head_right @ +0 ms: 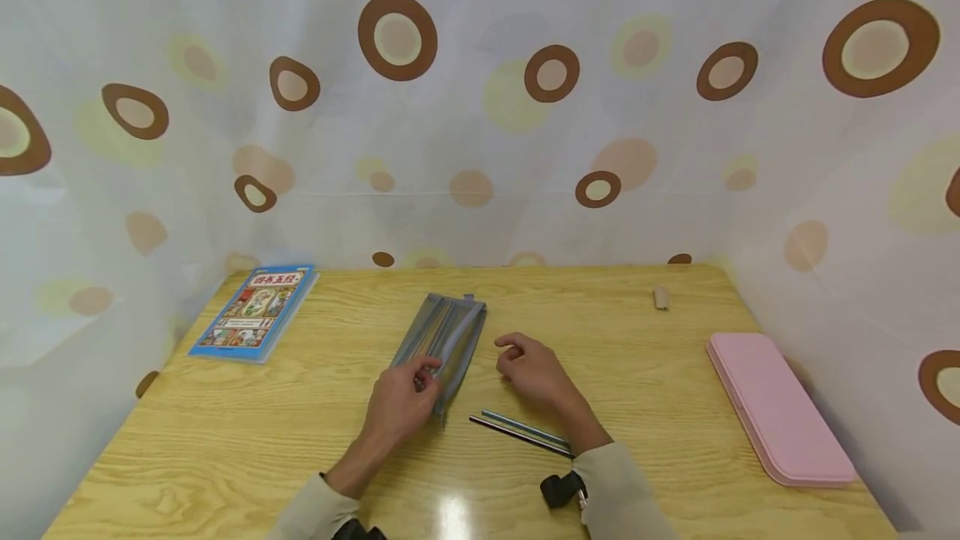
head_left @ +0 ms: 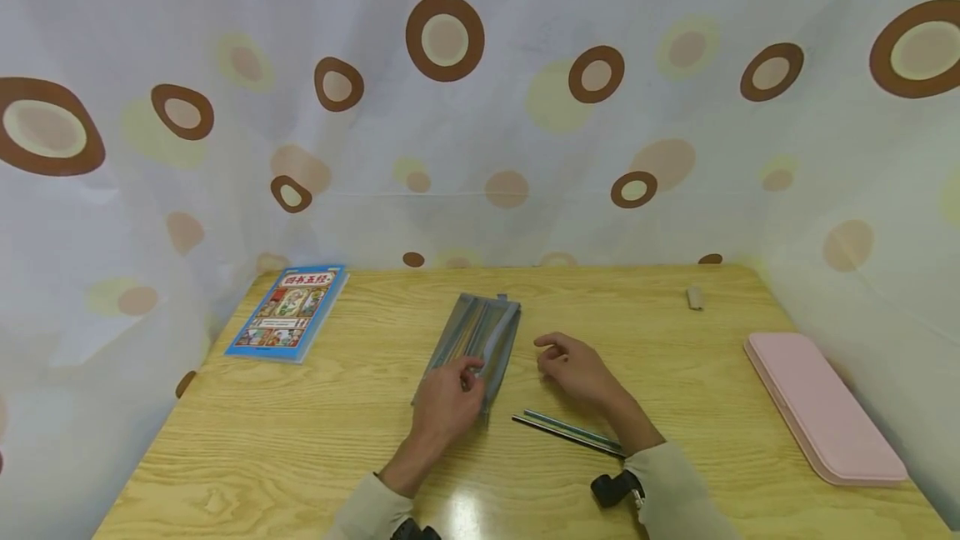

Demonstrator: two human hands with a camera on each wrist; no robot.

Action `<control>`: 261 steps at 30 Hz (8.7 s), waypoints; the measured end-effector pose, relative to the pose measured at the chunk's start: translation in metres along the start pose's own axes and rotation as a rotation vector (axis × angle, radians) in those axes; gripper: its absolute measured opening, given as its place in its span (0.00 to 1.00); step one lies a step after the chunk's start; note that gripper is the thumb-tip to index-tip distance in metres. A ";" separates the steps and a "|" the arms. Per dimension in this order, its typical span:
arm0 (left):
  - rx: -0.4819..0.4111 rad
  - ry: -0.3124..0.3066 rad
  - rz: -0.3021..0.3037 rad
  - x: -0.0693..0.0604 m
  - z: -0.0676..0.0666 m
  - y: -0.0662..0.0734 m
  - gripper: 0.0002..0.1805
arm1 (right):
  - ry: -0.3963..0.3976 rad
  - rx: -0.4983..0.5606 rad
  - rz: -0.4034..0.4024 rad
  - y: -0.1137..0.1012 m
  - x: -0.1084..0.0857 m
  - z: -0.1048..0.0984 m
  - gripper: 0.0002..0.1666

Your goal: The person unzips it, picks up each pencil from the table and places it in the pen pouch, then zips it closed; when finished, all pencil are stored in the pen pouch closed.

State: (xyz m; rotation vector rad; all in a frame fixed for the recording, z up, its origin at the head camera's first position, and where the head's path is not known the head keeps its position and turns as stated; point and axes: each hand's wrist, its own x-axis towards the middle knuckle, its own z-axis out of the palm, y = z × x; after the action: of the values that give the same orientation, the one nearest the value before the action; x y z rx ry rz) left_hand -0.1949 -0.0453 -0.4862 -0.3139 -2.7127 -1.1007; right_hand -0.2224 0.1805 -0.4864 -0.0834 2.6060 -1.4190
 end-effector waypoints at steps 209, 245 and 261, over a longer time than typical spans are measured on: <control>0.037 0.008 0.008 -0.001 0.002 0.001 0.11 | -0.103 -0.514 -0.305 0.012 -0.085 -0.005 0.15; 0.023 0.011 0.012 -0.002 0.002 0.002 0.11 | -0.002 -0.646 -0.372 0.012 -0.084 -0.012 0.11; 0.016 -0.006 0.004 -0.002 0.003 0.000 0.11 | 0.046 -0.355 -0.233 -0.004 -0.066 -0.016 0.27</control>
State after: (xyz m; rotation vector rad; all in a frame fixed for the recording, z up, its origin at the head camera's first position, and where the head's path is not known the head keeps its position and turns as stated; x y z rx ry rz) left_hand -0.1930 -0.0432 -0.4887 -0.3203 -2.7235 -1.0783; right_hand -0.1606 0.2000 -0.4661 -0.4158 2.9369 -1.0083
